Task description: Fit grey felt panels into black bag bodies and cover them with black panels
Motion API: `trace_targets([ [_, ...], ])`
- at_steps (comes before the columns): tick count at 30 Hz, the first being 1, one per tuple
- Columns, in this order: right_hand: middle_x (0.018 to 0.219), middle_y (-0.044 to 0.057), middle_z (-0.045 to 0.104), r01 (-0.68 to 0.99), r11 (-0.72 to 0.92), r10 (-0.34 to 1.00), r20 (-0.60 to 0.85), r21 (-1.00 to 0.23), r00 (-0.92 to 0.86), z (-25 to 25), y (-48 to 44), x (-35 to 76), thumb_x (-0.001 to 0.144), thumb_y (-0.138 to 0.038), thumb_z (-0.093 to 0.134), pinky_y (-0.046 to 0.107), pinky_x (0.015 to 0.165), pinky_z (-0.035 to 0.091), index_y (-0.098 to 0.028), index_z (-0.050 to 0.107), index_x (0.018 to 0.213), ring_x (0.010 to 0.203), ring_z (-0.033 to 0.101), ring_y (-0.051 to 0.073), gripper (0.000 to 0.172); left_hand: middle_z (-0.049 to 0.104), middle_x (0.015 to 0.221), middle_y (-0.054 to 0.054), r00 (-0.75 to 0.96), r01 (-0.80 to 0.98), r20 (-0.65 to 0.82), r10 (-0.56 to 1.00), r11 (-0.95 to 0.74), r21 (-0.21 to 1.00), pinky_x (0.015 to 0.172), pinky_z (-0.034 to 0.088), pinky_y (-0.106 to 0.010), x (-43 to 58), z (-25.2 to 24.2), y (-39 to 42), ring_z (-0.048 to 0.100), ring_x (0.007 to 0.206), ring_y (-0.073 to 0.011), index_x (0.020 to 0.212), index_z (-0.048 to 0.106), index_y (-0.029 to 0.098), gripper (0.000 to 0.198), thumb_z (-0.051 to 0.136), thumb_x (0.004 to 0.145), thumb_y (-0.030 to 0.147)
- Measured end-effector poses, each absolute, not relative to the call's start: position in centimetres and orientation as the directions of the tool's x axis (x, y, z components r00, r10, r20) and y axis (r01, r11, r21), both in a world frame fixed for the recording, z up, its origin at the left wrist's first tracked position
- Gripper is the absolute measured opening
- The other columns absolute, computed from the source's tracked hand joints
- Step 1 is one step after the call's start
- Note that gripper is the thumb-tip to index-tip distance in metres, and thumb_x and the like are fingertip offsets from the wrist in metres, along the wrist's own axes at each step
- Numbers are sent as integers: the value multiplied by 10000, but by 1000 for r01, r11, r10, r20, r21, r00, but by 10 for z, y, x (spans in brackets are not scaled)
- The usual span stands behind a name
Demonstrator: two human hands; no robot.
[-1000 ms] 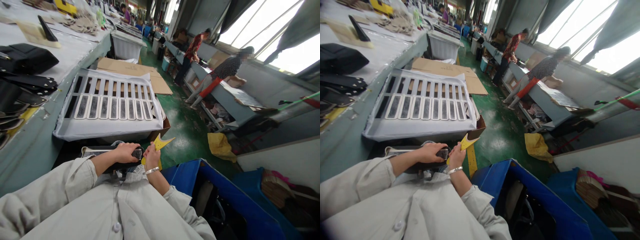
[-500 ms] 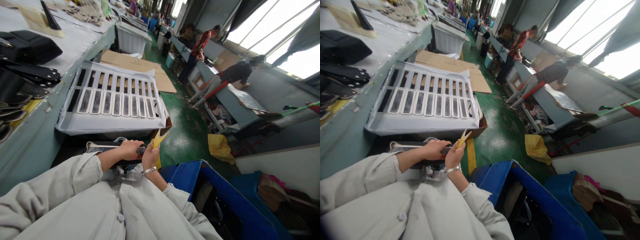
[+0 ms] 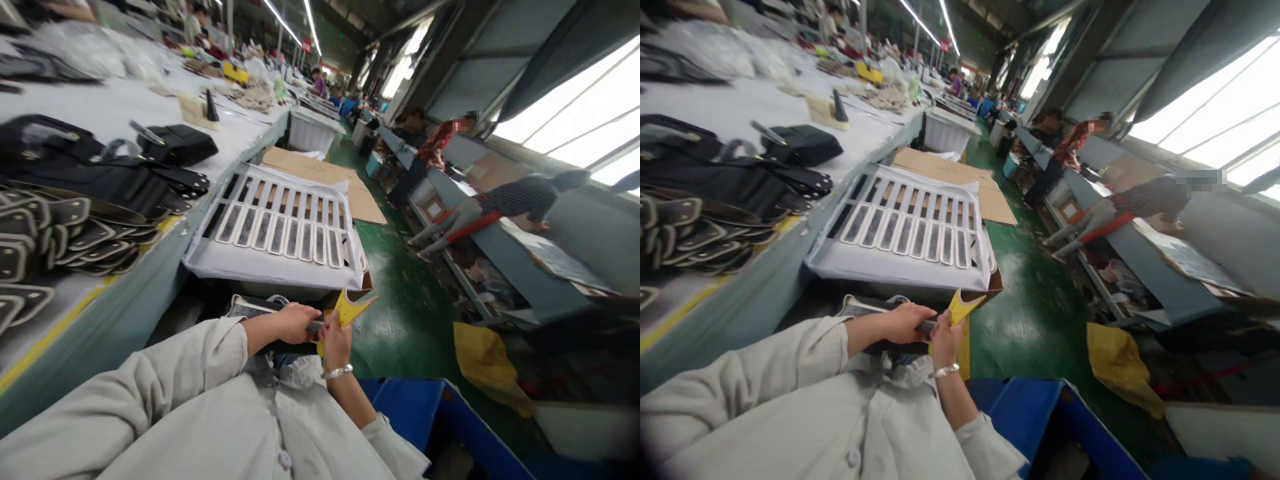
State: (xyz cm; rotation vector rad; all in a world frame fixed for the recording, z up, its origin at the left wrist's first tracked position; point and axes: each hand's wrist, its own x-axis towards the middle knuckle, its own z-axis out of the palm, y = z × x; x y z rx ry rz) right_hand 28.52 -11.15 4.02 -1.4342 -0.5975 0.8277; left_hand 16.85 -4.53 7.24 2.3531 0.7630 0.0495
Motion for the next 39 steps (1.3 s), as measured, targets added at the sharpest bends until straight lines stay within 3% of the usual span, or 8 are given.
trace_targets([
  [5, 478, 4, 561, 99, -284, 954, -270, -954, 131, 76, -104, 295, 826, -656, 426, 224, 412, 428, -166, 532, 731, 400, 520, 111, 510, 533, 1345, -63, 423, 386, 139, 895, -317, 867, 1102, 297, -341, 63, 62, -40, 451, 1261, -191, 1273, 513, 207, 429, 376, 904, 379],
  [8, 676, 38, 660, 324, -329, 886, -408, -887, -218, 95, -79, 292, 773, -559, 587, 245, 450, 474, -155, 559, 835, 475, 593, 133, 409, 550, 1314, -123, 11, 45, -32, 999, 31, 999, 1065, 351, -398, 18, 24, -31, 480, 1238, -234, 1284, 490, 135, 558, 344, 895, 508],
  [12, 520, -22, 608, 659, -276, 694, -619, -700, -366, 107, -25, 276, 752, -411, 644, 245, 367, 402, -184, 542, 825, 380, 548, 154, 259, 592, 1268, -119, 238, -240, -228, 944, 285, 928, 988, 430, -393, 23, -13, -30, 553, 1151, -255, 1191, 572, 132, 664, 229, 894, 616],
  [16, 566, 6, 643, 907, 147, 664, -640, -395, -386, 107, 19, 254, 777, -314, 635, 243, 438, 379, -185, 573, 800, 412, 557, 147, 146, 671, 1124, -79, 261, -277, -241, 935, 312, 909, 934, 465, -367, 42, -13, -39, 621, 1006, -235, 1103, 621, 155, 737, 129, 888, 659],
  [21, 855, 144, 693, 894, 435, 740, -523, -107, -423, 85, 33, 217, 929, -367, 397, 324, 655, 414, -152, 644, 863, 787, 646, 247, 335, 672, 1122, -65, 203, -200, -268, 942, 308, 930, 969, 443, -365, 39, -16, -43, 598, 1066, -235, 1153, 602, 167, 821, 19, 872, 672],
  [26, 837, 119, 701, 801, 598, 774, -282, 31, -567, 62, 39, 188, 961, -439, 274, 349, 695, 396, -175, 672, 870, 788, 642, 246, 487, 692, 1076, -63, 193, -268, -349, 917, 391, 880, 956, 450, -385, 41, -29, -44, 608, 1064, -235, 1242, 535, 177, 862, -47, 852, 680],
  [33, 840, 71, 708, 673, 732, 615, -319, -108, -721, 52, 69, 177, 934, -510, 320, 295, 698, 387, -208, 671, 830, 783, 628, 199, 474, 715, 990, -150, 251, -518, -451, 857, 512, 685, 817, 520, -422, 42, -14, -41, 662, 950, -300, 1188, 581, 114, 1007, -38, 764, 785],
  [39, 760, 52, 681, 520, 823, 473, -231, -229, -850, 46, 78, 176, 919, -497, 404, 270, 675, 363, -208, 652, 761, 714, 597, 168, 412, 714, 1012, -121, 85, -493, -547, 833, 512, 703, 819, 524, -434, 48, -5, -47, 654, 972, -302, 1155, 608, 106, 750, 166, 866, 639],
])
